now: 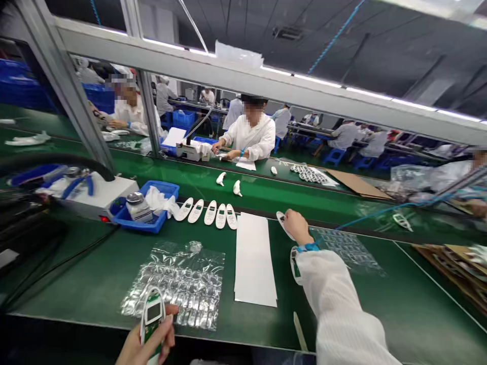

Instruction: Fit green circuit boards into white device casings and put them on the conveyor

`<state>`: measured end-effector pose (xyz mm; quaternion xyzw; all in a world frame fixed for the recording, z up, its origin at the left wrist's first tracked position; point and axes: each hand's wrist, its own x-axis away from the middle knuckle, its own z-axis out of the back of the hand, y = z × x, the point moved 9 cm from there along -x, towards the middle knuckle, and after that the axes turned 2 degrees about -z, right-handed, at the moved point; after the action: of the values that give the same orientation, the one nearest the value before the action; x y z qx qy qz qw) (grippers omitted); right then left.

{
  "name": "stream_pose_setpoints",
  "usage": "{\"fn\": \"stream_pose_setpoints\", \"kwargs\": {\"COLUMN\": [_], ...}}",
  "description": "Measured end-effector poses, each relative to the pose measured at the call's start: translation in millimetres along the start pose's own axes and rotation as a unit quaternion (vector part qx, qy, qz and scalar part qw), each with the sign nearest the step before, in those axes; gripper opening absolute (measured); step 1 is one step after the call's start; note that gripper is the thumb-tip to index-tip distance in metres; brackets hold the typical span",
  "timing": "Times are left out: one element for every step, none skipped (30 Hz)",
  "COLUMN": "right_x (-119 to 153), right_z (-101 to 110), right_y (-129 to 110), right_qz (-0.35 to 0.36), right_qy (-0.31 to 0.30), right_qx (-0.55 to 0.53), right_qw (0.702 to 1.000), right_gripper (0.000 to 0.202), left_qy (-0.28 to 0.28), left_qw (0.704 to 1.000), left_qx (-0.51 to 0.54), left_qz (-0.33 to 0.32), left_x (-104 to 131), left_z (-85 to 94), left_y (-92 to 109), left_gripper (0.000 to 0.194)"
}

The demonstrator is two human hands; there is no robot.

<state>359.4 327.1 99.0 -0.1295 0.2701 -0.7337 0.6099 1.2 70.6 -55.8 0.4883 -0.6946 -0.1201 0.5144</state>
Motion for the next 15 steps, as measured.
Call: {"fn": "stream_pose_setpoints", "kwargs": {"right_x": [6.3,14.9,27.5,45.2,68.2,95.9,127.3,158.2,185.0,207.2,222.8,230.8,233.0,231.7,229.3], "right_z": [-4.3,-11.2,-21.2,-34.6,-51.0,-70.4,-92.4,-112.9,-128.9,-141.7,-149.8,-152.7,-151.4,-147.1,-142.1], "right_y": [-8.5,-17.4,-27.2,-38.5,-52.0,-67.7,-84.9,-100.2,-113.6,-126.1,-136.4,-143.4,-147.6,-149.4,-149.2], "right_qz": [0.019,0.036,0.052,0.066,0.082,0.100,0.106,0.095,0.084,0.085,0.100,0.120,0.146,0.176,0.205], "right_qy": [-0.002,-0.013,-0.035,-0.066,-0.103,-0.152,-0.224,-0.286,-0.324,-0.352,-0.363,-0.353,-0.327,-0.293,-0.260], "right_qx": [0.005,0.000,-0.014,-0.041,-0.063,-0.095,-0.177,-0.242,-0.285,-0.300,-0.293,-0.275,-0.249,-0.220,-0.191], "right_qw": [1.000,0.999,0.998,0.995,0.989,0.979,0.953,0.922,0.898,0.882,0.879,0.886,0.900,0.914,0.924], "right_gripper": [0.025,0.030,0.034,0.038,0.041,0.039,0.039,0.039,0.037,0.035,0.034,0.033,0.032,0.031,0.030], "left_qy": [0.011,0.020,0.025,0.027,0.022,0.016,0.010,0.009,0.014,0.022,0.033,0.047,0.064,0.083,0.101], "left_qw": [1.000,1.000,1.000,0.999,0.999,0.997,0.996,0.994,0.991,0.988,0.984,0.979,0.976,0.972,0.968], "left_qx": [-0.002,-0.006,-0.012,-0.020,-0.033,-0.047,-0.060,-0.074,-0.089,-0.108,-0.127,-0.144,-0.155,-0.160,-0.163], "left_qz": [0.000,-0.002,-0.009,-0.018,-0.033,-0.050,-0.069,-0.085,-0.099,-0.111,-0.123,-0.133,-0.141,-0.150,-0.161], "left_x": [-0.5,-1.0,-1.5,-1.9,-2.2,-2.2,-1.6,-0.7,0.6,2.3,4.1,5.9,7.6,8.9,9.8], "left_z": [1.3,2.0,1.9,0.8,-2.0,-5.4,-8.7,-10.8,-10.8,-9.1,-5.4,0.7,9.0,18.8,28.8], "left_y": [-1.4,-2.3,-2.8,-2.8,-2.0,-1.1,0.1,1.1,1.9,3.2,5.1,7.8,11.5,16.8,24.1], "left_gripper": [0.060,0.057,0.054,0.052,0.050,0.050,0.052,0.055,0.058,0.058,0.055,0.052,0.049,0.047,0.046]}}
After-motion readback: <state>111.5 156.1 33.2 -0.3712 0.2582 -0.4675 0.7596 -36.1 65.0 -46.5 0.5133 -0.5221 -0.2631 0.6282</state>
